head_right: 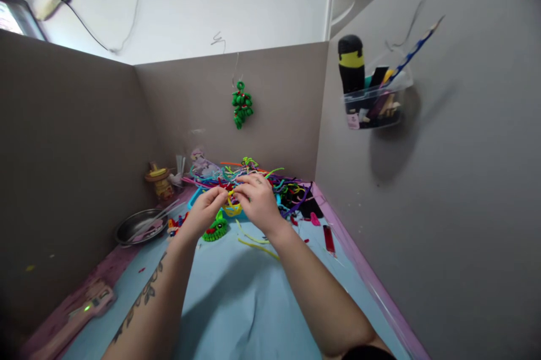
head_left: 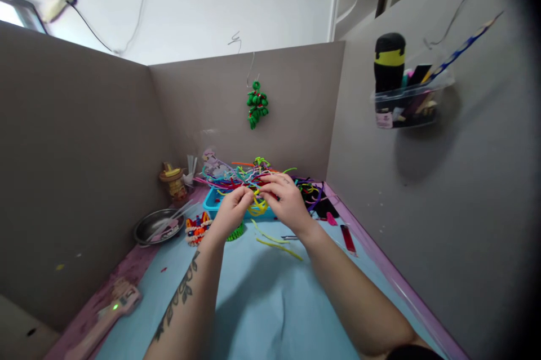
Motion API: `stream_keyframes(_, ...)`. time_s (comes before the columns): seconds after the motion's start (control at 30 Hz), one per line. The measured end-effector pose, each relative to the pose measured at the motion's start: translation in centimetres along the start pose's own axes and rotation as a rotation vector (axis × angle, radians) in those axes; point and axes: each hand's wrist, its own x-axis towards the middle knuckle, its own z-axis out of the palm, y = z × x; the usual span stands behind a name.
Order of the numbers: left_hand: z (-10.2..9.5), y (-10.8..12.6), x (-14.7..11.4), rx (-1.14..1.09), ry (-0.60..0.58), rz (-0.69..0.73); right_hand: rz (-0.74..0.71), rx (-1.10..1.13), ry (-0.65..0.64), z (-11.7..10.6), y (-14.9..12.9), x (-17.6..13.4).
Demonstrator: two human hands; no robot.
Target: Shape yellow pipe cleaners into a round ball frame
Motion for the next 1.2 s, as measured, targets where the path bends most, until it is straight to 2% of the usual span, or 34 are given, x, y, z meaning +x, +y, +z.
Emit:
stream_keyframes(0.23, 0.1, 0.1, 0.0, -0.022, 0.005, -0.004, -0.013, -0.058, 0.034, 0.2, 0.1, -0.2)
stream_keyframes(0.43, 0.0, 0.2, -0.1, 0.01, -0.037, 0.021, -0.028, -0.09, -0.03, 0.2, 0.1, -0.2)
stream_keyframes(0.67, -0.3, 0.6, -0.1, 0.173, -0.141, 0.125, -0.002, -0.134, -0.157, 0.3, 0.7, -0.2)
stream_keyframes(0.83, -0.8, 0.6, -0.2, 0.24, -0.213, 0.15, 0.052, 0.007, -0.296, 0.3, 1.0, -0.1)
stream_keyframes(1.0, -1.2, 1.1, -0.3, 0.294, -0.313, 0.184, 0.269, 0.274, -0.502, -0.2, 1.6, 0.0)
stream_keyframes(1.2, -1.3, 1.4, -0.5, 0.332, -0.343, 0.188, 0.364, 0.434, -0.617, -1.1, 1.9, 0.2)
